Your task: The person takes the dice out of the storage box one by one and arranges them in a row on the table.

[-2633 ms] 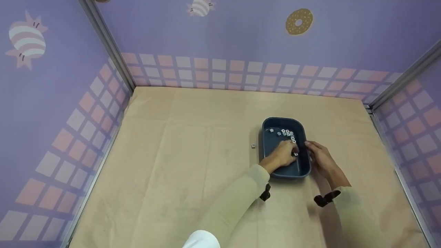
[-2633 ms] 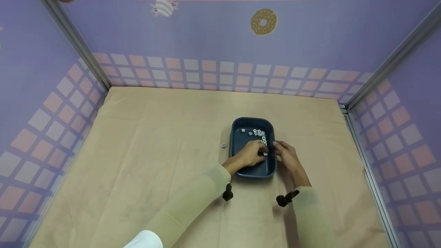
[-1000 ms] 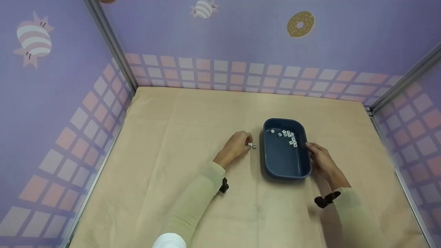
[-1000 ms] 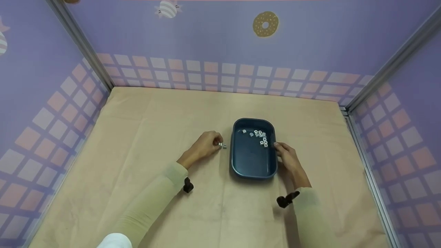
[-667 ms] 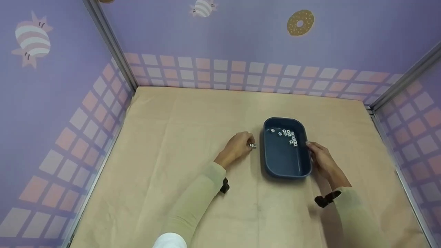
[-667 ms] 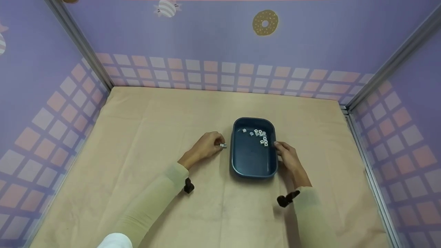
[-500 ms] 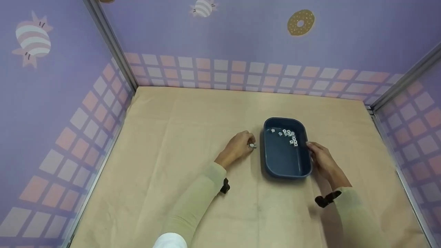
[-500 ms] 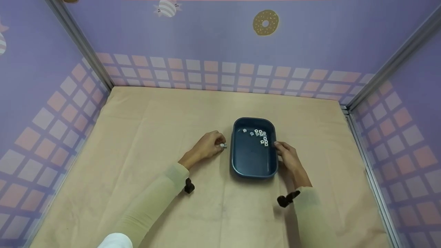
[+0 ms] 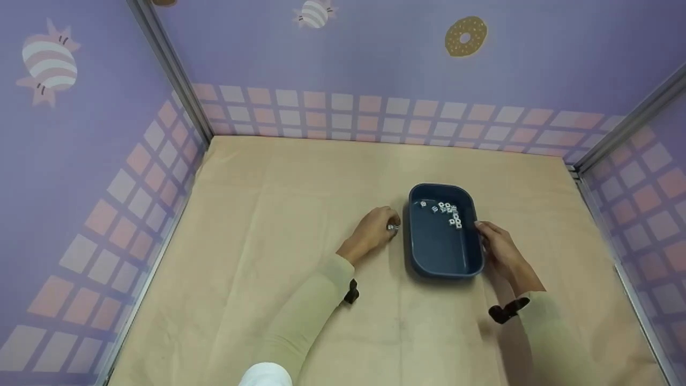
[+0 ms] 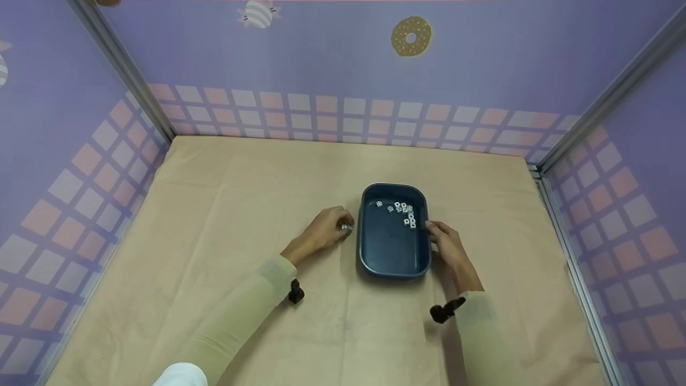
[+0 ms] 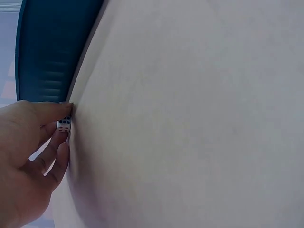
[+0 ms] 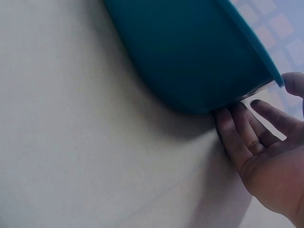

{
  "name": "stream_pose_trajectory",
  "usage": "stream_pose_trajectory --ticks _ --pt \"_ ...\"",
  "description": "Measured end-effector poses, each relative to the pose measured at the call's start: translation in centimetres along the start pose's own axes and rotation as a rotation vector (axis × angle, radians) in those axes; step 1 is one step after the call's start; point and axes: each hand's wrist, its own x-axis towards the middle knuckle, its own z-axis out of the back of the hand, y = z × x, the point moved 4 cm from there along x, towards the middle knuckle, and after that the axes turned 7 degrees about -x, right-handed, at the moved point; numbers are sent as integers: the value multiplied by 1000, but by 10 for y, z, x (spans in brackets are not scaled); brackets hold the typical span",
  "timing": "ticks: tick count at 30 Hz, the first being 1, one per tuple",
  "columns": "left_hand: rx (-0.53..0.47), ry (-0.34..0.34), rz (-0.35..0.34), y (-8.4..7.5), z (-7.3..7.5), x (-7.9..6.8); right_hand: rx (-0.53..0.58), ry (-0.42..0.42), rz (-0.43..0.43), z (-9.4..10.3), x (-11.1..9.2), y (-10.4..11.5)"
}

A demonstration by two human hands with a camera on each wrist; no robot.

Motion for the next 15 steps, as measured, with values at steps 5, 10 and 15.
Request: stream_pose_trajectory --ticks 5,10,15 --pt "-39 0 15 -4 4 0 16 -4 -8 1 3 -2" --pt "-140 -47 7 -21 17 5 14 -8 -12 2 3 -2" --pt "-170 -95 -56 -45 30 14 5 -21 -2 0 2 -1"
